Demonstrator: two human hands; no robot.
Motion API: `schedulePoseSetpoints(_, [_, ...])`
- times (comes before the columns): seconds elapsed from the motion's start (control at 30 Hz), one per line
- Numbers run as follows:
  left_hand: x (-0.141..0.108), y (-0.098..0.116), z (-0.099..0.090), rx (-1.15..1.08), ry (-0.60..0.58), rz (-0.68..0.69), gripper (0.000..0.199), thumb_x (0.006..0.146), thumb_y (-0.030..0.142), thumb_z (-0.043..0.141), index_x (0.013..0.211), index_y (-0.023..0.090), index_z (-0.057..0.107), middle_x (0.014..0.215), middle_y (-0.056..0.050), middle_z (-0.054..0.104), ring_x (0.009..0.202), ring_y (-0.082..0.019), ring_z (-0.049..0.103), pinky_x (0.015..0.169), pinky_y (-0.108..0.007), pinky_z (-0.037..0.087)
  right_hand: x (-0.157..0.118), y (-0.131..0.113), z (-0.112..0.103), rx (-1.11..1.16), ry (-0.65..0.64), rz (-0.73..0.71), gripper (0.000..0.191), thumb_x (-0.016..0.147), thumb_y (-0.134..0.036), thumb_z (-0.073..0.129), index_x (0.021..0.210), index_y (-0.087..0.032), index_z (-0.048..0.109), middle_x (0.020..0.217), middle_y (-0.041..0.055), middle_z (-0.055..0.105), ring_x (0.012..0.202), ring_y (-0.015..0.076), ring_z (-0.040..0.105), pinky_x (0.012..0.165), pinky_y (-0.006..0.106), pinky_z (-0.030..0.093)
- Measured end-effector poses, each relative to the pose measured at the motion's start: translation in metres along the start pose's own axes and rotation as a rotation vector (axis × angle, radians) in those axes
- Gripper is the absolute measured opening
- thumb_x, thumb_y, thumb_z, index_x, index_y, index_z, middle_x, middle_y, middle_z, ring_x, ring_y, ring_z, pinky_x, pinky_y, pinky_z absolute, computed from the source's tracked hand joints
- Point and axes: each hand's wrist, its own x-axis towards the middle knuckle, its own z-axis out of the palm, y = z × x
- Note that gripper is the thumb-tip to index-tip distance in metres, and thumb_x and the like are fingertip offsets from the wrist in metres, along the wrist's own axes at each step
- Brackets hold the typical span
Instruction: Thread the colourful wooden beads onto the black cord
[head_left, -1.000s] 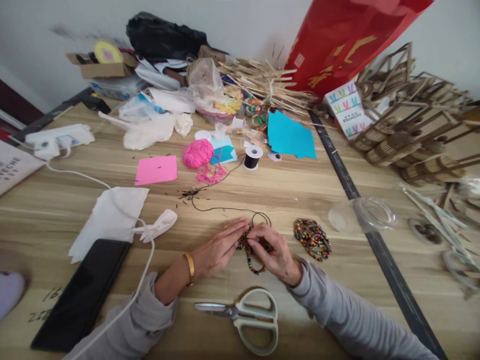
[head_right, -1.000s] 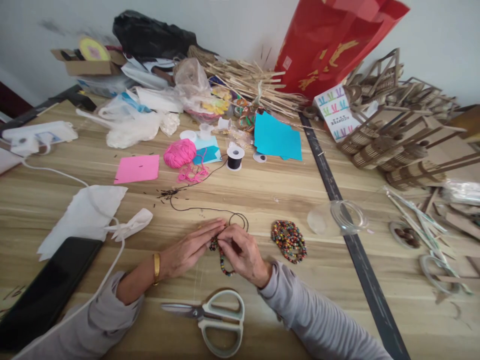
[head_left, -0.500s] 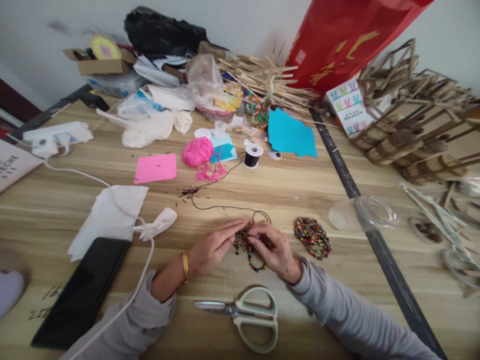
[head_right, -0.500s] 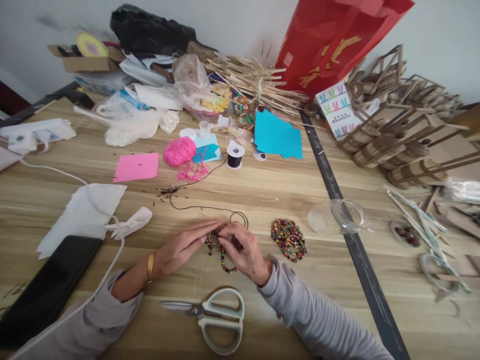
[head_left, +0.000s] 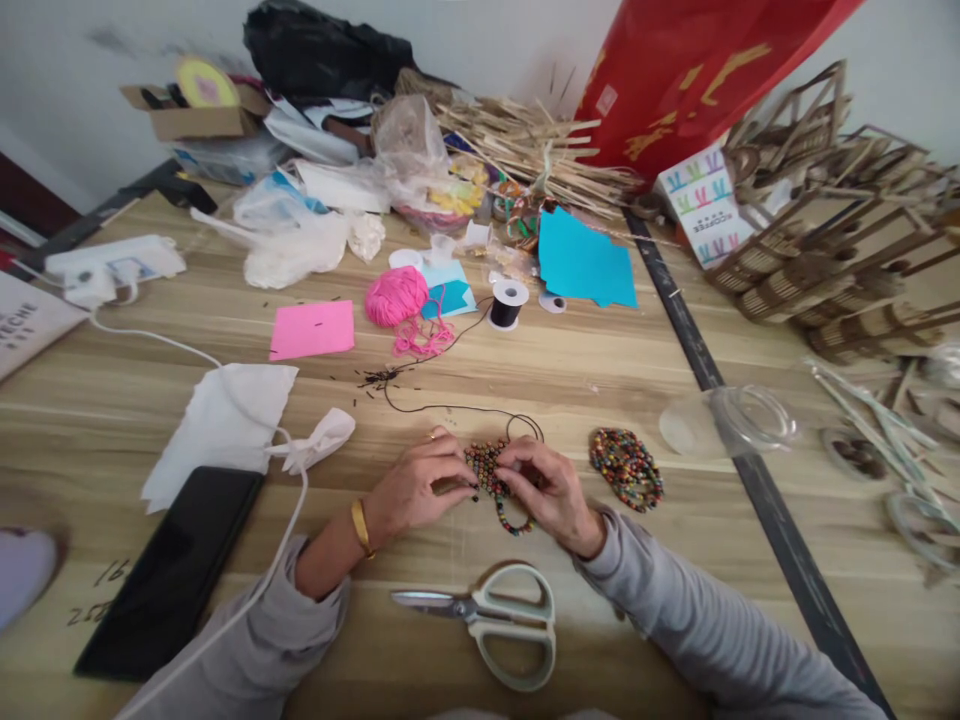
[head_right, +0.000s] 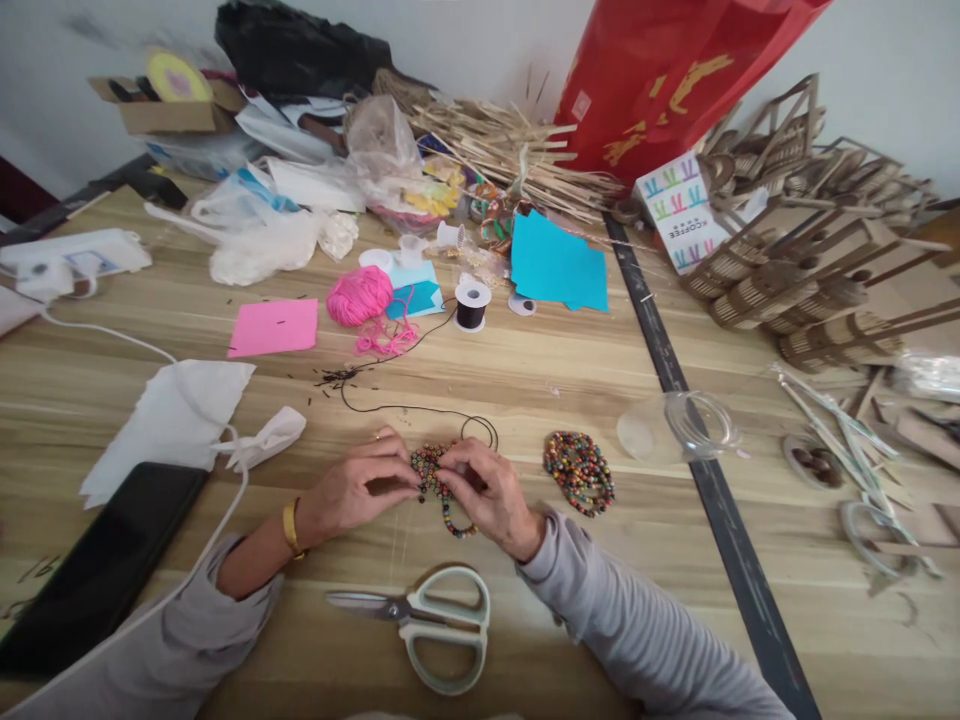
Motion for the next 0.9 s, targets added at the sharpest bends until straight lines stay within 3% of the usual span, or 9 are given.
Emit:
schedulePoseSetpoints(0.17, [-0.0029,-0.0008,0.0059,0.14,-0.118,0.092,0.011,0.083,0.018,0.061,0.077,0.019,0.07,0.078,-0.004,0.059,0.085,-0.018,0.053,0.084,-0.031,0.045,0.0001,0.0,-0.0007,-0.019,-0.016,0.011,0.007,0.089,-0.024,0.058,0.088,-0.018,0.061,0.075,0.0036,0.059,0.068,0.0142,0.056,0.06,0.026,0.047])
schedulePoseSetpoints(0.53, [-0.0036,0.001,0.0082,0.208,-0.172,0.124,0.014,0.085,0.017,0.057,0.08,0.018,0.069,0.082,-0.005,0.061,0.091,-0.02,0.054,0.09,-0.036,0.043,0.0014,-0.0021,-0.0011,-0.027,-0.016,-0.008,0.007,0.089,-0.023,0.057,0.088,-0.018,0.061,0.076,0.004,0.059,0.07,0.0147,0.057,0.062,0.026,0.047])
schedulePoseSetpoints(0.77, [0.0021,0.0025,0.0022,0.021,-0.042,0.011,0.011,0.083,0.018,0.061,0.075,0.015,0.068,0.071,-0.004,0.063,0.075,-0.016,0.057,0.075,-0.03,0.046,0.0021,-0.0012,-0.0011,-0.012,-0.025,-0.03,0.005,0.089,-0.02,0.056,0.09,-0.018,0.061,0.076,0.0046,0.06,0.073,0.0154,0.058,0.064,0.027,0.048])
schedulePoseSetpoints(0.9, [0.0053,0.0016,-0.0002,-0.059,0.059,-0.058,0.012,0.081,0.024,0.065,0.074,0.016,0.069,0.069,-0.004,0.067,0.07,-0.016,0.059,0.074,-0.031,0.048,0.0016,-0.0006,-0.0008,-0.01,-0.03,-0.022,0.008,0.09,-0.022,0.054,0.089,-0.017,0.06,0.076,0.0047,0.059,0.072,0.0154,0.057,0.064,0.027,0.048])
